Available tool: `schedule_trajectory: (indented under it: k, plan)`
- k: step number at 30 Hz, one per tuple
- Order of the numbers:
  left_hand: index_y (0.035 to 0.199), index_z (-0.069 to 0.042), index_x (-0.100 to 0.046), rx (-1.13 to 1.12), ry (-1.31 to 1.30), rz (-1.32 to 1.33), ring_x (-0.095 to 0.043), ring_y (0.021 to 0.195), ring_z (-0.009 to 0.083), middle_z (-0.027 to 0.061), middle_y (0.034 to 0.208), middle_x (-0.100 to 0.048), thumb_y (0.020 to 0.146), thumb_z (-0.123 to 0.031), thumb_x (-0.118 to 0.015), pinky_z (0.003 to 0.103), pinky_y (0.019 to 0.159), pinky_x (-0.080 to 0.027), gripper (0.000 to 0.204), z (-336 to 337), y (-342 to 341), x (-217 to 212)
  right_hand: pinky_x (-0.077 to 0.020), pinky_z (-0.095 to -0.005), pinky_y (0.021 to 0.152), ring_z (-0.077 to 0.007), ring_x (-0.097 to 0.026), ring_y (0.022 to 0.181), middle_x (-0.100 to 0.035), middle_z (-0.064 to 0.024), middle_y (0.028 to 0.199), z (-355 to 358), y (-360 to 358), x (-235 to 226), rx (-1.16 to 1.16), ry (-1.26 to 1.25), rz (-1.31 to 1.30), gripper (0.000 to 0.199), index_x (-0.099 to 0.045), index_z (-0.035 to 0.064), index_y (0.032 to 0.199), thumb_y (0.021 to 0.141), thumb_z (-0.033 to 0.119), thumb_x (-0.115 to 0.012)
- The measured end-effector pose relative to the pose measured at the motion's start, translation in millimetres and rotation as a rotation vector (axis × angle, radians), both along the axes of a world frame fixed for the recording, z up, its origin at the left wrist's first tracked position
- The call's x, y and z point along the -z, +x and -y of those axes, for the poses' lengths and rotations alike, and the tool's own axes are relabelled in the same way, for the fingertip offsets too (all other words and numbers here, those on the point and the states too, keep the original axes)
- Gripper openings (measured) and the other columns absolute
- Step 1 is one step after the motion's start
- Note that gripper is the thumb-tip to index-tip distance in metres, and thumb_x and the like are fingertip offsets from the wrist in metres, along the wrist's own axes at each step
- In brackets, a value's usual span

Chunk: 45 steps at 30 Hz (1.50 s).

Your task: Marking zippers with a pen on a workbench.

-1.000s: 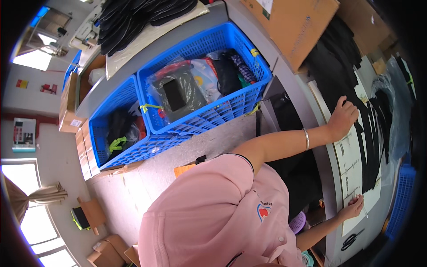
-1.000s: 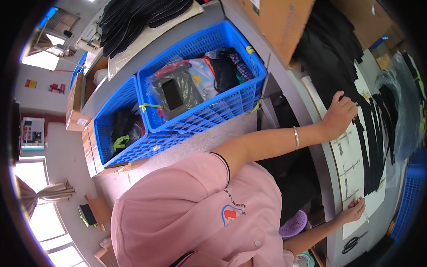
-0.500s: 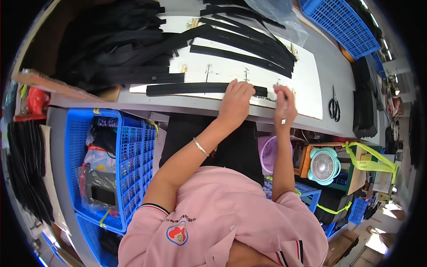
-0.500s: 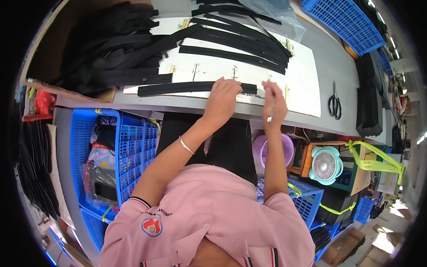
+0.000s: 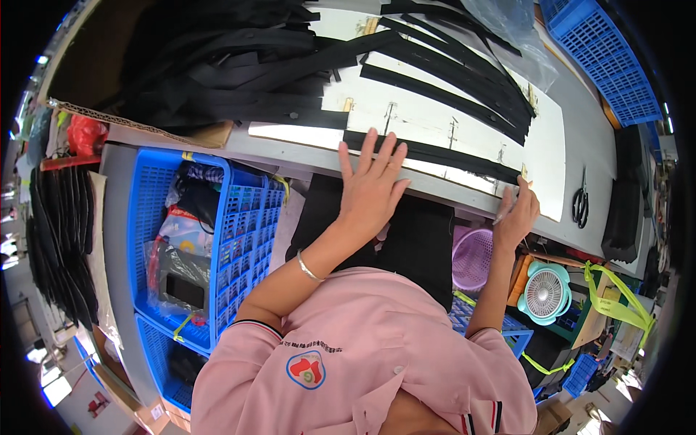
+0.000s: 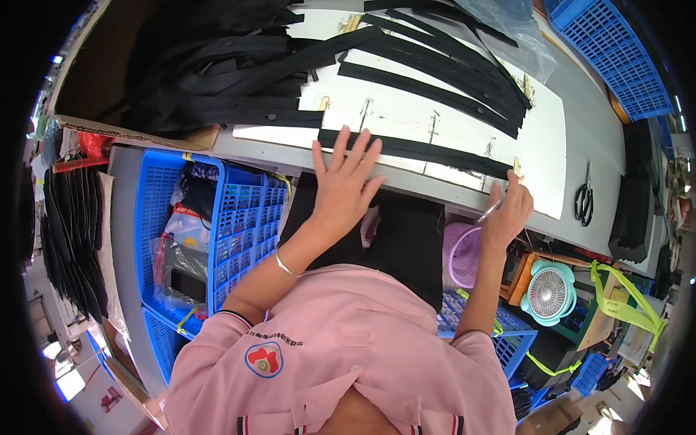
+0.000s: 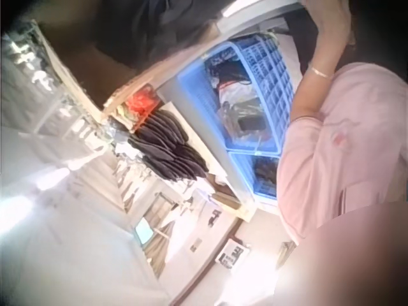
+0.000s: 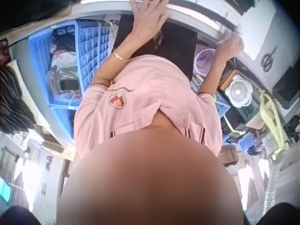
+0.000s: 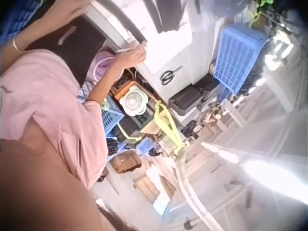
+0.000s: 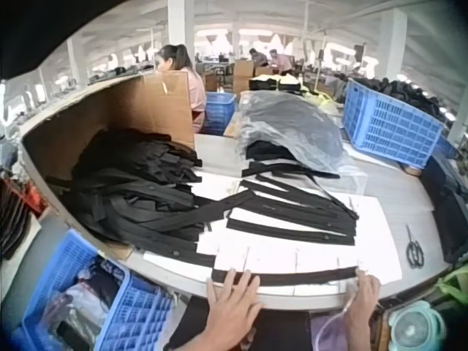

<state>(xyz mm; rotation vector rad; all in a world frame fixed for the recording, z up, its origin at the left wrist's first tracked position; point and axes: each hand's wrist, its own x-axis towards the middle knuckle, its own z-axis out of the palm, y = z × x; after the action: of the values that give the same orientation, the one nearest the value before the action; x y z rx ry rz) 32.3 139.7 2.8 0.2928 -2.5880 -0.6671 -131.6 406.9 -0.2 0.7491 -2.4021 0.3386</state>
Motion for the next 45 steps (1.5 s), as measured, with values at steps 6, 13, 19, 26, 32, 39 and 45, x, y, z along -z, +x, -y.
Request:
schedule_trajectory:
  k: [6,13,19,26,32,39,45]
  plan:
    - [0.144,-0.008,-0.057,-0.001,-0.007,0.004,-0.035,0.149,0.0358,0.0141,0.155,-0.047,0.097,-0.031,-0.067,0.067,0.121,-0.013,0.053,25.9,0.7,-0.1,-0.0456,-0.0456,0.097,-0.0332,-0.060,0.108,-0.068,-0.0127,0.104,9.0,2.6,-1.3,0.037,0.029,-0.022,0.039,-0.063,0.0045,0.130,0.093,0.014,-0.073]
    - [0.144,-0.014,-0.058,0.016,-0.010,0.021,-0.040,0.148,0.0318,0.0119,0.153,-0.052,0.099,-0.031,-0.066,0.066,0.121,-0.009,0.049,47.7,-13.3,-3.1,-0.0482,-0.0455,0.093,-0.0327,-0.062,0.105,-0.069,-0.0144,0.106,6.9,4.0,-0.3,0.074,0.007,0.017,0.038,-0.063,0.0044,0.130,0.094,0.014,-0.074]
    - [0.142,-0.009,-0.059,-0.072,-0.055,-0.020,-0.042,0.146,0.0294,0.0129,0.151,-0.052,0.098,-0.034,-0.066,0.069,0.120,-0.009,0.051,51.4,-5.4,0.4,-0.0485,-0.0440,0.091,-0.0315,-0.063,0.102,-0.069,-0.0137,0.104,9.8,3.6,-11.2,0.069,0.065,0.004,0.031,-0.065,0.0047,0.127,0.098,0.013,-0.069]
    - [0.141,-0.011,-0.061,-0.100,-0.119,0.002,-0.045,0.144,0.0276,0.0121,0.150,-0.054,0.097,-0.037,-0.067,0.068,0.121,-0.008,0.052,50.2,-6.8,2.1,-0.0529,-0.0318,0.082,-0.0166,-0.068,0.091,-0.075,-0.0100,0.101,100.7,20.3,-44.8,-0.175,-0.619,0.577,0.025,-0.066,0.0027,0.126,0.104,0.012,-0.058]
    - [0.140,-0.011,-0.062,-0.106,-0.129,0.010,-0.046,0.143,0.0272,0.0119,0.148,-0.055,0.096,-0.037,-0.069,0.067,0.120,-0.010,0.052,48.8,-9.2,-0.2,-0.0499,-0.0237,0.067,-0.0090,-0.063,0.074,-0.074,-0.0068,0.090,191.6,28.1,-51.2,-0.472,-0.740,0.915,0.025,-0.074,0.0000,0.109,0.102,0.022,-0.065]
    - [0.140,-0.012,-0.062,-0.123,-0.091,-0.009,-0.045,0.144,0.0272,0.0110,0.149,-0.055,0.094,-0.035,-0.071,0.066,0.120,-0.010,0.053,48.4,-7.3,1.1,-0.0471,-0.0209,0.064,-0.0052,-0.060,0.071,-0.069,-0.0025,0.079,212.9,21.4,-26.6,-0.414,-0.529,0.917,0.021,-0.074,0.0025,0.109,0.102,0.021,-0.066]
    - [0.139,-0.011,-0.063,-0.121,-0.093,-0.018,-0.046,0.143,0.0271,0.0107,0.148,-0.055,0.094,-0.036,-0.071,0.066,0.120,-0.010,0.052,49.0,-7.1,1.2,-0.0515,-0.0238,0.068,-0.0096,-0.066,0.073,-0.074,-0.0058,0.083,215.1,19.8,-21.2,-0.458,-0.481,0.856,0.023,-0.073,0.0019,0.109,0.102,0.023,-0.066]
